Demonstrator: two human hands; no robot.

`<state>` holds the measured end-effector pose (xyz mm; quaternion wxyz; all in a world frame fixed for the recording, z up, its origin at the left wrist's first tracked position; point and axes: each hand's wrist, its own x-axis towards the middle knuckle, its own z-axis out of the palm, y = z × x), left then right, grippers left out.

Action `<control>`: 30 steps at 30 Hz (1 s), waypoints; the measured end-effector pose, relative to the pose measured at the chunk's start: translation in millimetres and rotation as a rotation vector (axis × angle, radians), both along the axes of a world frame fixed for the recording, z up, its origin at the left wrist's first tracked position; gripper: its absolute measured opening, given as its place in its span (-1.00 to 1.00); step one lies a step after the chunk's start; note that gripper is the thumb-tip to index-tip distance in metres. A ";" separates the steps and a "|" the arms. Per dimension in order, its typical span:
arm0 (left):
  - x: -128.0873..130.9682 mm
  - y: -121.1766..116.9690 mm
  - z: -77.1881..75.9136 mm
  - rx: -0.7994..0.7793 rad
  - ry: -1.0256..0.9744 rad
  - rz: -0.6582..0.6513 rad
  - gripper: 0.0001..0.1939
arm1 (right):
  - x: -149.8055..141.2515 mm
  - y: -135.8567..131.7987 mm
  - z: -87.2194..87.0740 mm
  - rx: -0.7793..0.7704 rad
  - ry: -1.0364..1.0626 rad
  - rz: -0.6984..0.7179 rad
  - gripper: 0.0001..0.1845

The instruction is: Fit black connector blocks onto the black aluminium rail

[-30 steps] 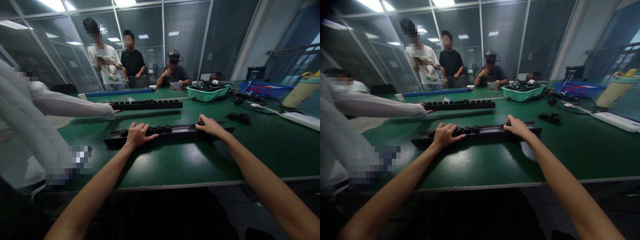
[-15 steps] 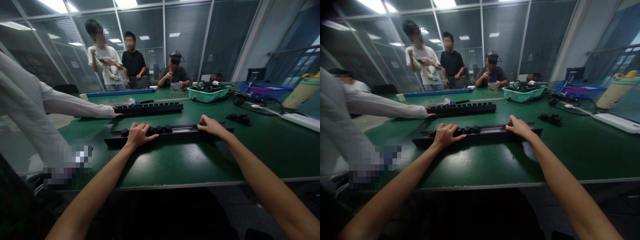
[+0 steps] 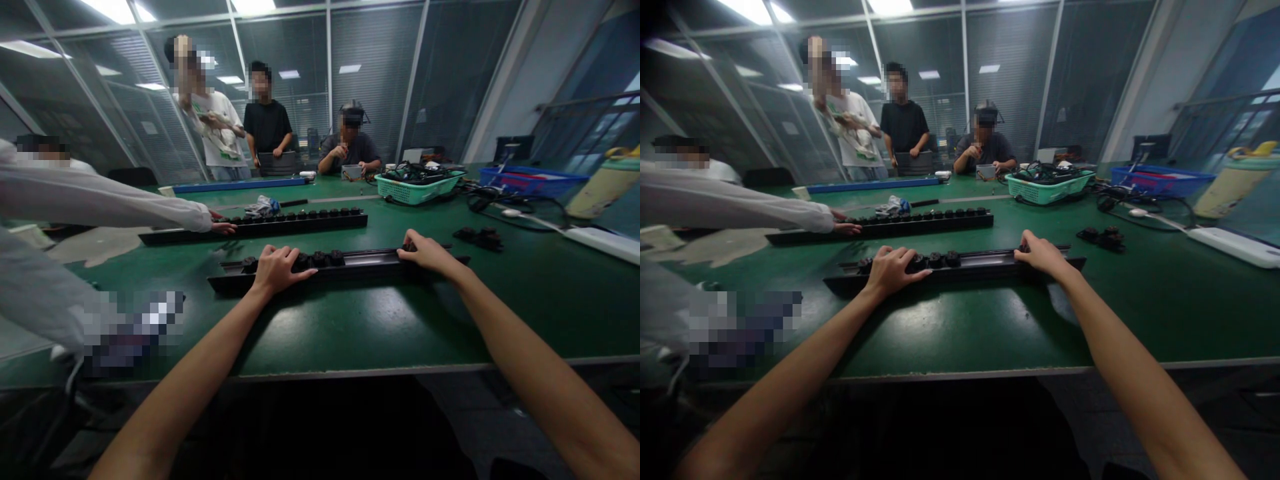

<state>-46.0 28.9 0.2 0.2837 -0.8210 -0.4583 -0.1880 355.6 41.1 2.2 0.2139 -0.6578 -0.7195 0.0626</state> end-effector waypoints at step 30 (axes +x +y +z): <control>1.7 -1.4 2.2 0.020 0.028 0.006 -0.30 | 15.2 -1.2 -0.3 -0.002 -0.023 -0.042 -0.73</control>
